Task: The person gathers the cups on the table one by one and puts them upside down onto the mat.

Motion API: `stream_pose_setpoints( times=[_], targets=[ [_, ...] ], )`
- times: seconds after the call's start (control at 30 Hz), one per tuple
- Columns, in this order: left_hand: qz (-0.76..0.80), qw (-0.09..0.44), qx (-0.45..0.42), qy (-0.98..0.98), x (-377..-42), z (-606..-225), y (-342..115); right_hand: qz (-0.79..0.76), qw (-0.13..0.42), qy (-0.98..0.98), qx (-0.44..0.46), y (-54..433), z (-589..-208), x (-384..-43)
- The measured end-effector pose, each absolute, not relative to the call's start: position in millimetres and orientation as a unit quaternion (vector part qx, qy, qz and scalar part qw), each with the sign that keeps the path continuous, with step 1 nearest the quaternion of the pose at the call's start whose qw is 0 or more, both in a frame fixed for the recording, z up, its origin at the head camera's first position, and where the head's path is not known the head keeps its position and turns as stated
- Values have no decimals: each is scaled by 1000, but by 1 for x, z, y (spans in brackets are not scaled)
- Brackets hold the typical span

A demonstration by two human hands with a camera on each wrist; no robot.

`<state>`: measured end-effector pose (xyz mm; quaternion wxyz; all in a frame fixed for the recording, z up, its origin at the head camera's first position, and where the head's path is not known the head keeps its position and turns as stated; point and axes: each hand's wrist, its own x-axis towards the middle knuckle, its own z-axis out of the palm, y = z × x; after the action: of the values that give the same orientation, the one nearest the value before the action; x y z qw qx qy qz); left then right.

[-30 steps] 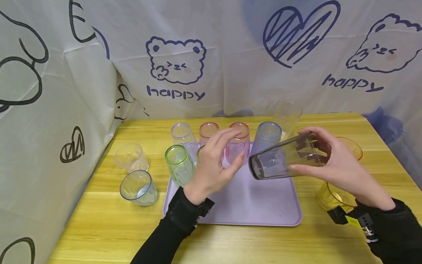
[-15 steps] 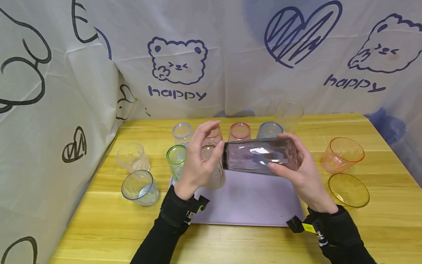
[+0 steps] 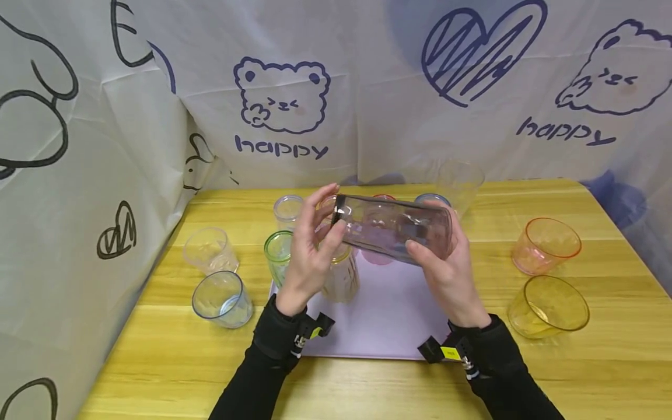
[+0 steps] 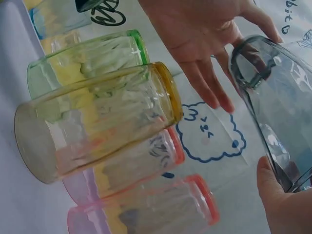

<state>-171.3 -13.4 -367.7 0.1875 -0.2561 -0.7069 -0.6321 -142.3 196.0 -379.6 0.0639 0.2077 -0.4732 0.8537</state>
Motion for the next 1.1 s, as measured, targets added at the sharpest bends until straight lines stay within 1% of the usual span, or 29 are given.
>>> stream_pose_setpoints(
  times=[0.07,0.17,0.33,0.57,0.83,1.1],
  targets=[
    [-639,173,-257,-704,-171,-368,-14,861,68,-453,221,192,-381,-145],
    [-646,157,-260,-700,-171,-368,-14,857,68,-463,214,188,-384,-146],
    [-632,159,-276,-706,-172,-367,-14,840,60,-502,197,185,-388,-145],
    [-647,145,-290,-690,-172,-370,-12,824,72,-525,201,184,-390,-144],
    [-624,162,-286,-709,-173,-370,-12,807,76,-543,218,188,-391,-145],
    [-621,164,-289,-710,-171,-368,-12,776,78,-581,232,196,-388,-145]
  ],
)
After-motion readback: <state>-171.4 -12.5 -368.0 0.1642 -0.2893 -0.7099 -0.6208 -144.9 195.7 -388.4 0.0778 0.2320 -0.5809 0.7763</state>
